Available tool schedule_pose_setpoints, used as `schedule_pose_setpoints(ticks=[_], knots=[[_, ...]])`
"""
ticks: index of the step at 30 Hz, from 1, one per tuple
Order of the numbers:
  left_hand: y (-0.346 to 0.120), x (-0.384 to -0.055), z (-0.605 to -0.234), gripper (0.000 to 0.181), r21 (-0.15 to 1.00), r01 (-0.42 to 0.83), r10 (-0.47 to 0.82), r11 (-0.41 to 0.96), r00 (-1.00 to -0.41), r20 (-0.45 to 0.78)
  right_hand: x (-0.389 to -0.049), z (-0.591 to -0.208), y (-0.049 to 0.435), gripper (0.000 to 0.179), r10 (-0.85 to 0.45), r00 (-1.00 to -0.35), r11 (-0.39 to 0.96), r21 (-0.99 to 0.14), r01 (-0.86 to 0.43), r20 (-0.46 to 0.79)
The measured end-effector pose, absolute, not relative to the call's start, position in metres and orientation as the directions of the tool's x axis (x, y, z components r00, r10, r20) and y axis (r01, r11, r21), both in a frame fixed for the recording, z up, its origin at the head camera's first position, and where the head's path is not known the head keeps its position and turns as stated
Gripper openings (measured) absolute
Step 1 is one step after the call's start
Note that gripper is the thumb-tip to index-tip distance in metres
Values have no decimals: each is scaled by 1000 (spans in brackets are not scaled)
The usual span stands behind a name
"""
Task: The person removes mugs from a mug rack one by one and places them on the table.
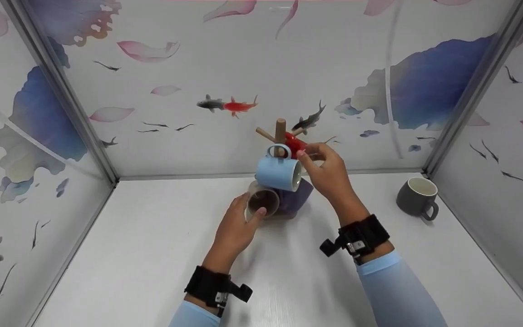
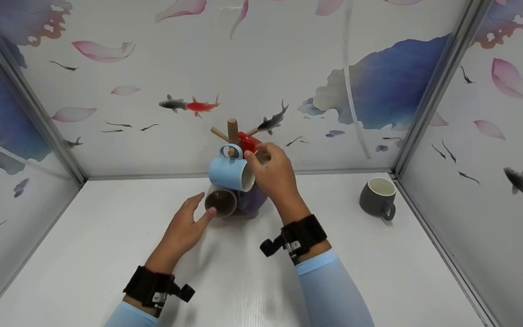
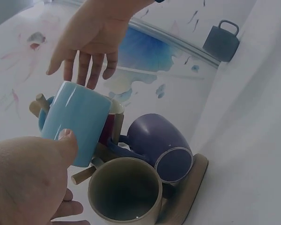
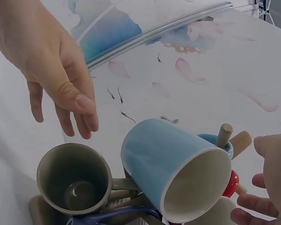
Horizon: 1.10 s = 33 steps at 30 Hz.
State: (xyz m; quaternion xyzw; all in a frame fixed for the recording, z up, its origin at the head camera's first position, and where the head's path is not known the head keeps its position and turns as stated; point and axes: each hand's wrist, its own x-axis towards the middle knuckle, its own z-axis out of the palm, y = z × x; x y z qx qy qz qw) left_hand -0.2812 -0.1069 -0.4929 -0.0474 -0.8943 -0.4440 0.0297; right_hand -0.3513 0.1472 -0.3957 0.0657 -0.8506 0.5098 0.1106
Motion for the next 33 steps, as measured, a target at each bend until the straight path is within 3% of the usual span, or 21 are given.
schedule_pose_setpoints(ticks=[12, 20, 33], knots=[[-106, -285, -487, 84, 863, 155, 51, 480, -987, 149, -335, -418, 143, 82, -44, -968, 465, -852, -240, 249], [-97, -292, -480, 87, 911, 157, 49, 381, -988, 150, -333, -429, 137, 97, -69, -981, 473, -860, -190, 179], [-86, -302, -471, 80, 938, 133, 64, 321, -991, 119, -336, -435, 130, 97, -54, -988, 488, -859, -153, 145]])
